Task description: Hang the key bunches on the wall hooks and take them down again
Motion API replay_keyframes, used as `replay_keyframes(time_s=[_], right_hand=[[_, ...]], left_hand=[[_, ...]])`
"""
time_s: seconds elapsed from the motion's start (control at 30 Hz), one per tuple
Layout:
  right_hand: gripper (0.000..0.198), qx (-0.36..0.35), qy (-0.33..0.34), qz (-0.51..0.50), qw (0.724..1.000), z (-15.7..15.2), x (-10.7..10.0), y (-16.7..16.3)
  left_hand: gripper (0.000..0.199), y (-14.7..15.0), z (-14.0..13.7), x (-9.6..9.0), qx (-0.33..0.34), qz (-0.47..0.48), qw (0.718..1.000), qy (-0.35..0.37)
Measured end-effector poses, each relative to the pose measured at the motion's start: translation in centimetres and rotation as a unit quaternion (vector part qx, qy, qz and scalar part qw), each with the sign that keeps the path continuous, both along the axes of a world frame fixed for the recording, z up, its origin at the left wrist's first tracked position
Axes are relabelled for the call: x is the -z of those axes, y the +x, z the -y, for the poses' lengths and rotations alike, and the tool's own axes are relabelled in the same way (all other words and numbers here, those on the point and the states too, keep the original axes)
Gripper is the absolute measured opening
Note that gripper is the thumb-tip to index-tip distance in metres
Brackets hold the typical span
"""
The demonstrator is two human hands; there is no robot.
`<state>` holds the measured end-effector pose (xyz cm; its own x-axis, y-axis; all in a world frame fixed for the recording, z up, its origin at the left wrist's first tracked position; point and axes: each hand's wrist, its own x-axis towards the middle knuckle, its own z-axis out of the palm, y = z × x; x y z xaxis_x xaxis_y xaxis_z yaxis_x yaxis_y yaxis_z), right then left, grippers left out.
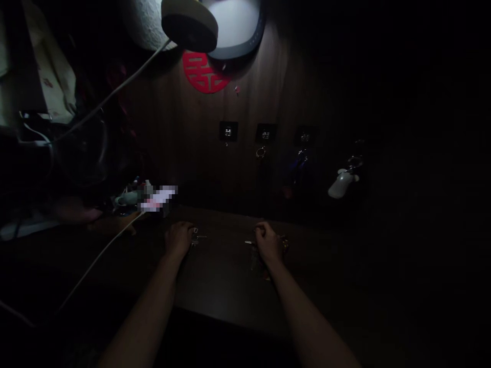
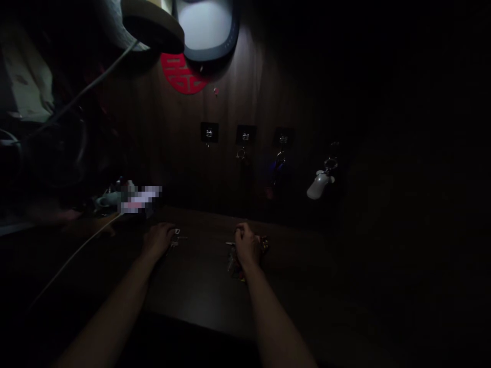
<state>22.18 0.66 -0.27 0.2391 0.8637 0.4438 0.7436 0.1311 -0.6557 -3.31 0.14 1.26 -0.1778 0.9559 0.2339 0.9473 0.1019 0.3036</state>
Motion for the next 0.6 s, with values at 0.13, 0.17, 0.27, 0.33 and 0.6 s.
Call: replay_keyframes(time_s=[0.13, 0.17, 0.27, 0.33, 0.6], right_hand=[[0.022, -0.002, 0.001, -0.003, 1.0, 0.0, 0.0, 0.0], [0.022, -0.004, 0.001, -0.005, 1.0, 0.0, 0.0, 0.1], [0.022, -0.009, 0.001, -0.014, 1.0, -0.1, 0.1, 0.1], [0.022, -0.012, 0.004, -0.018, 1.0, -0.1, 0.0, 0.1], [0.021, 0.013, 0.044, 0.052, 0.998, 0.4, -0.5, -0.4]], left_hand=[[0.027, 0.2, 0.1, -0.2, 0.01, 0.011, 1.0, -0.008], [0.026, 0.2, 0.1, -0.2, 0.009, 0.013, 1.0, -0.008], [0.021, 0.3, 0.2, -0.1, 0.011, 0.013, 1.0, 0.004], [0.019, 0.3, 0.1, 0.1, 0.024, 0.017, 0.999, 0.024], [0.012, 0.6, -1.3, 1.0, 0.059, 0.269, 0.949, 0.156]])
